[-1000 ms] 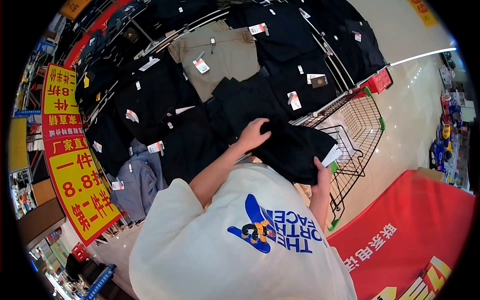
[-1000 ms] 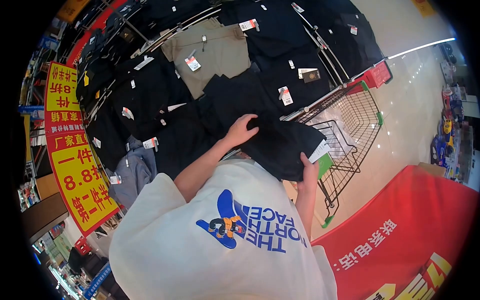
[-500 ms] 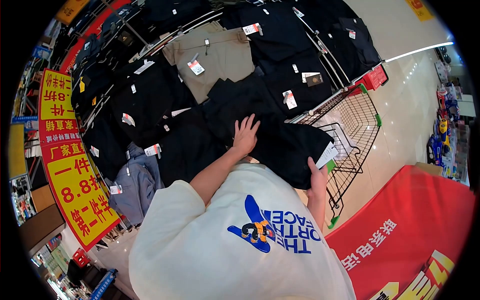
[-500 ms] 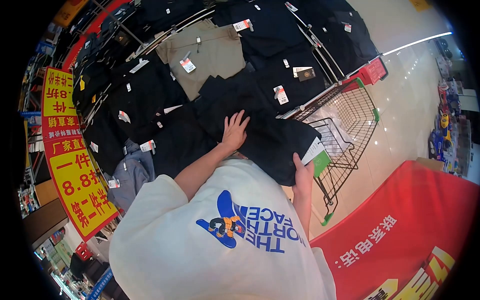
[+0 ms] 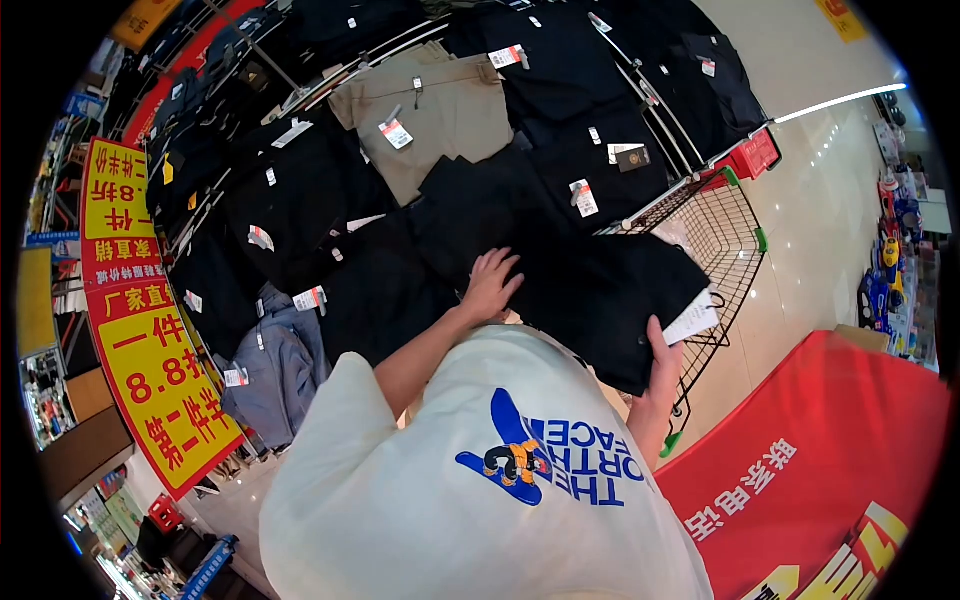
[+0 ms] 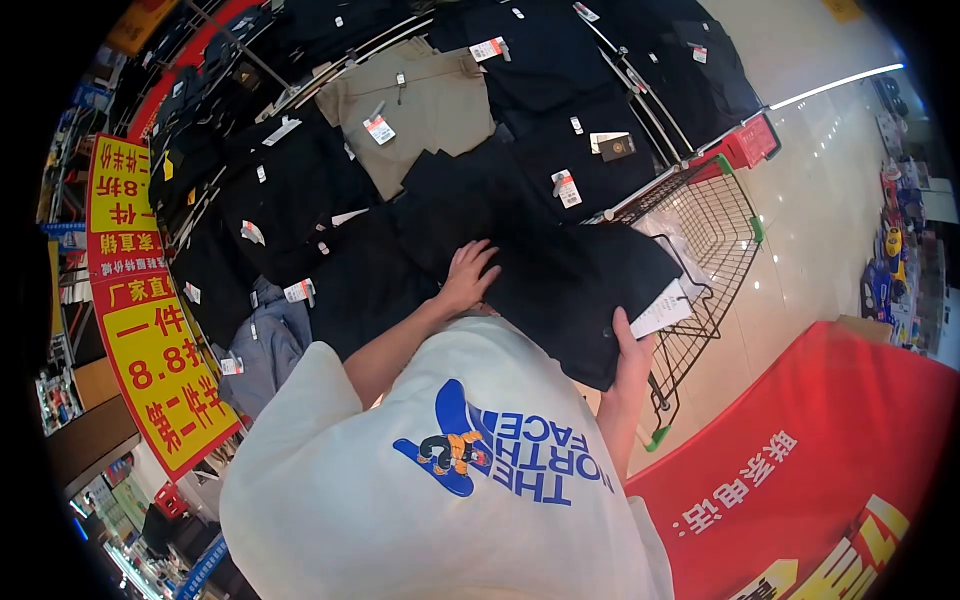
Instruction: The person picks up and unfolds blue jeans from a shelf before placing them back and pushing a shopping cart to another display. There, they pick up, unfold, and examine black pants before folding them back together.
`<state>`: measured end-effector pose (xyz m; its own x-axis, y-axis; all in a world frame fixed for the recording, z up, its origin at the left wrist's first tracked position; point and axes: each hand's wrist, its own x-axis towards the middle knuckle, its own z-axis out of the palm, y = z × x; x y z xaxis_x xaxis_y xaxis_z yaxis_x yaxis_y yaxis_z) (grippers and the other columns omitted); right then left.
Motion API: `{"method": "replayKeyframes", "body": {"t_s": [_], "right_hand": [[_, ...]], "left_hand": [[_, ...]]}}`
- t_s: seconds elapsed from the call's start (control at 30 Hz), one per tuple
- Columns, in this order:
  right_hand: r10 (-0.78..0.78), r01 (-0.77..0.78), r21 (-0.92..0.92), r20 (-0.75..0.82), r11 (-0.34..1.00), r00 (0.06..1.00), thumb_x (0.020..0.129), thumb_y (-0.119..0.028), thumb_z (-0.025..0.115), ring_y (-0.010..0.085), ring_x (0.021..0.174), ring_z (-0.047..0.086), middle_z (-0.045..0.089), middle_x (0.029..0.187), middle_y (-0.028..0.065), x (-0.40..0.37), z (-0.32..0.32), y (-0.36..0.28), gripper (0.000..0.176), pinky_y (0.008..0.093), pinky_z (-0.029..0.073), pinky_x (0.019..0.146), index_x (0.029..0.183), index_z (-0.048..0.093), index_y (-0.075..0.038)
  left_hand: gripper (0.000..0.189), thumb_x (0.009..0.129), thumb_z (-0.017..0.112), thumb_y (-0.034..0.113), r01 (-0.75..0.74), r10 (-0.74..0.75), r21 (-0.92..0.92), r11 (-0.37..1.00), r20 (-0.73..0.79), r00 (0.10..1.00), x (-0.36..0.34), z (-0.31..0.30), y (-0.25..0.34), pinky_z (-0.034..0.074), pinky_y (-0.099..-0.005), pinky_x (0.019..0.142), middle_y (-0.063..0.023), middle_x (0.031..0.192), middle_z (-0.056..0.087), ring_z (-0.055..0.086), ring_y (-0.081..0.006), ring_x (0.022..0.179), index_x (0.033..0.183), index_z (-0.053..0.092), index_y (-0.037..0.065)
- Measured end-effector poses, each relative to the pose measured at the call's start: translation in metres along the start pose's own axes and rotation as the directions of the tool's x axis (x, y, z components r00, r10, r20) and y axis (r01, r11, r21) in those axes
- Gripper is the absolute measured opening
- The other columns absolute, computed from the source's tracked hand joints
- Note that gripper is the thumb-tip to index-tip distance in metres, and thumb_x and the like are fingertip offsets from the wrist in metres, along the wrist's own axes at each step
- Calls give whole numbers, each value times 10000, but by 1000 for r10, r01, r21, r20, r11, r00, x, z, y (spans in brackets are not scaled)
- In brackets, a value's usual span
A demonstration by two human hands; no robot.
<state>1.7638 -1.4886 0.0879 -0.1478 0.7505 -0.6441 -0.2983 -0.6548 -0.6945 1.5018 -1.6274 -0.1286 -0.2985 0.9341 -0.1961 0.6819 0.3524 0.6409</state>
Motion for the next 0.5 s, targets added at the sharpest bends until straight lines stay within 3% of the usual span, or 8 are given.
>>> {"method": "replayKeyframes", "body": {"t_s": [0.07, 0.13, 0.2, 0.27, 0.3, 0.37, 0.47, 0.5], "right_hand": [[-106, 106, -5, -1, 994, 994, 948, -85, 667, 278, 1186, 620, 579, 1364, 174, -11, 4, -15, 583, 363, 506, 1029, 1458, 418, 50], [-201, 201, 2, -7, 980, 980, 966, -123, 649, 277, 1169, 626, 575, 1361, 169, -14, -3, -30, 582, 365, 506, 1030, 1465, 406, 51], [-282, 283, -3, 90, 959, 955, 992, -169, 615, 294, 1188, 626, 593, 1350, 192, -20, -17, -42, 539, 379, 502, 1044, 1446, 436, 60], [-242, 191, 336, 117, 922, 963, 1009, -191, 589, 315, 1223, 614, 609, 1340, 223, -38, -6, -63, 493, 397, 495, 1062, 1409, 481, 75], [-210, 98, 429, 222, 898, 952, 1037, -229, 535, 328, 1251, 600, 616, 1336, 238, -39, -6, -67, 465, 414, 473, 1090, 1375, 517, 90], [-255, 84, 475, 309, 876, 916, 1048, -240, 509, 326, 1251, 600, 619, 1334, 233, -44, -4, -71, 465, 415, 463, 1099, 1374, 519, 91], [-345, 99, 547, 367, 831, 864, 1071, -287, 451, 319, 1233, 611, 631, 1318, 222, -73, 10, -80, 483, 393, 438, 1120, 1381, 527, 75], [-417, 198, 521, 345, 830, 841, 1070, -281, 443, 316, 1221, 616, 633, 1315, 220, -79, 8, -82, 473, 380, 437, 1116, 1372, 543, 68]], "left_hand": [[506, 971, 592, 325, 3, -2, 9, 1000, -135, 991, -5, -6, 14, 297, -469, 1154, -207, 1504, 418, 373, -390, 1386, 1381, 542, 34], [499, 945, 631, 308, 244, -279, -137, 960, -398, 874, -7, -9, 27, 326, -472, 1132, -248, 1420, 465, 403, -395, 1346, 1345, 551, 20], [499, 960, 632, 369, 344, -498, -394, 852, -409, 764, -7, -9, 22, 379, -464, 1082, -223, 1287, 544, 488, -360, 1253, 1271, 558, -13], [570, 979, 577, 494, 500, -792, -860, 103, 234, 564, 1, -40, 49, 385, -456, 1099, -189, 1265, 593, 528, -333, 1237, 1279, 570, 10], [570, 979, 577, 494, 498, -795, -861, 102, 231, 561, 3, -48, 53, 385, -456, 1099, -189, 1265, 593, 528, -333, 1237, 1279, 570, 10], [659, 974, 518, 598, 433, -169, -630, -644, 670, 723, 6, -65, 63, 386, -452, 1118, -162, 1291, 620, 549, -315, 1238, 1313, 575, 36], [664, 964, 518, 608, 385, 13, -562, -732, 554, 832, 17, -90, 108, 381, -465, 1128, -143, 1372, 598, 533, -324, 1281, 1328, 587, 58], [561, 981, 530, 524, 351, -51, -586, -731, 560, 827, 24, -96, 116, 394, -492, 1116, -127, 1400, 589, 538, -323, 1288, 1331, 600, 92]]}}
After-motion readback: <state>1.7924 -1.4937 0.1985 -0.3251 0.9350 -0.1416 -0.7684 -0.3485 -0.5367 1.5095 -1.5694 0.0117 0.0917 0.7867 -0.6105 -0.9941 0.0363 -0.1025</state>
